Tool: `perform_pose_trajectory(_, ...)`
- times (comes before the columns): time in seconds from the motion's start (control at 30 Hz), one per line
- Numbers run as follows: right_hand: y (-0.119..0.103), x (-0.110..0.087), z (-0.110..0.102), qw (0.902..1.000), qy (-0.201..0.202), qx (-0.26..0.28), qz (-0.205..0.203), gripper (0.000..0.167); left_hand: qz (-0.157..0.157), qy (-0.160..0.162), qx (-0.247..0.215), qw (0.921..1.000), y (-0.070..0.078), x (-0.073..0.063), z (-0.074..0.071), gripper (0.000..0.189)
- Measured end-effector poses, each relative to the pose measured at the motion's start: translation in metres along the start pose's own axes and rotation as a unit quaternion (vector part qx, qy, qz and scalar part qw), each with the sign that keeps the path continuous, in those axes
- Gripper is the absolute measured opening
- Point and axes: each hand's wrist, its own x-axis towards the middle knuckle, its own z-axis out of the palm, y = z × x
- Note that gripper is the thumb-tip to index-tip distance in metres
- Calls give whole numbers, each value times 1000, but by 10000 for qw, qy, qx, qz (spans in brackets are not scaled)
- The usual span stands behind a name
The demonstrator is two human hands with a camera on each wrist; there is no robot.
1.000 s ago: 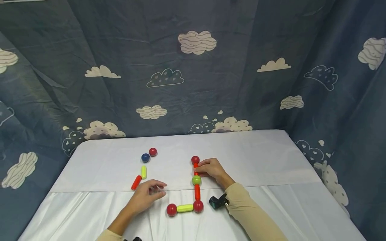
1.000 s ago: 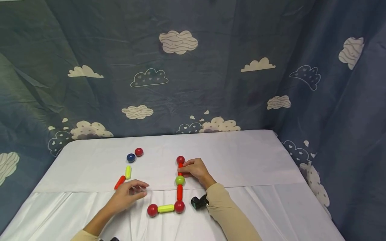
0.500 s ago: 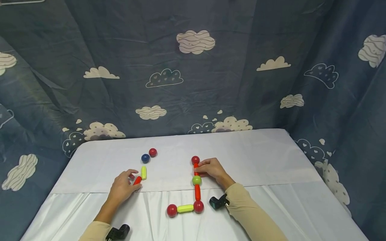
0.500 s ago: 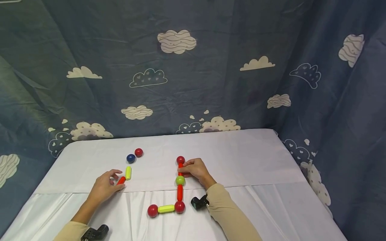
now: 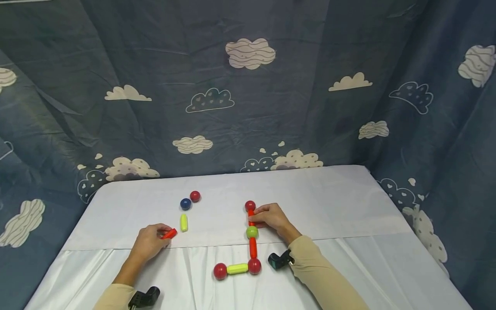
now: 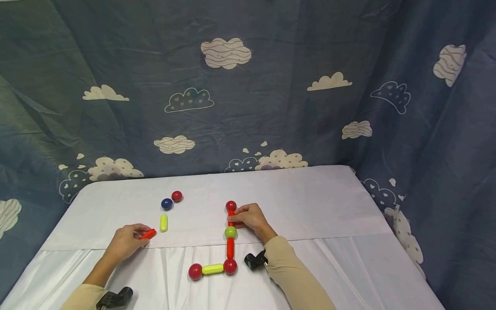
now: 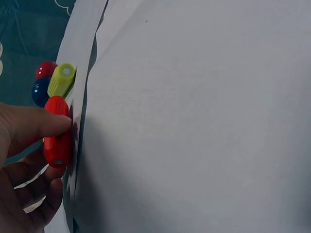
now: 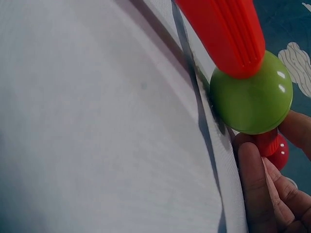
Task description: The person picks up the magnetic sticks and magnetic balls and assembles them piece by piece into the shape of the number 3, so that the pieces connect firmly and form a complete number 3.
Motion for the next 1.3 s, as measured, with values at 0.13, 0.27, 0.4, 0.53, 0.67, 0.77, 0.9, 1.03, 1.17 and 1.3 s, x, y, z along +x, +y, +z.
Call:
perform_pose_trajectory(0.13, 0, 1, 1, 10000, -19, 3, 40, 24, -124, 85, 145, 9998, 2, 1, -7, 36)
perform_pose_trajectory(0.27, 0, 2, 1, 10000, 1, -23, 36, 24, -3, 181, 104, 9998, 11, 3, -14, 39)
perform_pose_trajectory(0.4, 0, 0, 1, 10000, -23, 12, 46, 23, 323, 71, -10, 9995, 27, 7, -17, 41)
perform_pose_trajectory(0.53, 0, -2, 1, 10000, -59, 55, 54, 23, 705, -180, 31, 9973, 46, 14, -13, 40)
perform_pose_trajectory(0.67, 0, -3, 0, 9999, -69, 72, 57, 23, 1061, -355, 157, 9936, 65, 23, -4, 36)
perform_pose_trajectory(0.77, 0, -4, 0, 10000, -50, 34, 78, 24, 1277, -365, 211, 9909, 77, 30, 5, 35)
perform_pose_trajectory(0.9, 0, -3, -1, 10000, -27, -7, 79, 22, 1500, -326, 224, 9879, 92, 39, 17, 31)
perform_pose_trajectory(1.03, 1, -3, 0, 10000, -51, 7, 35, 21, 1684, -370, 279, 9846, 100, 47, 30, 25)
perform_pose_trajectory(1.17, 1, -4, 0, 10000, -53, -17, 38, 23, 1740, -393, 472, 9828, 106, 52, 41, 23)
perform_pose_trajectory(1.3, -1, -5, 0, 10000, -4, -76, 54, 23, 1648, -411, 404, 9846, 112, 57, 50, 27)
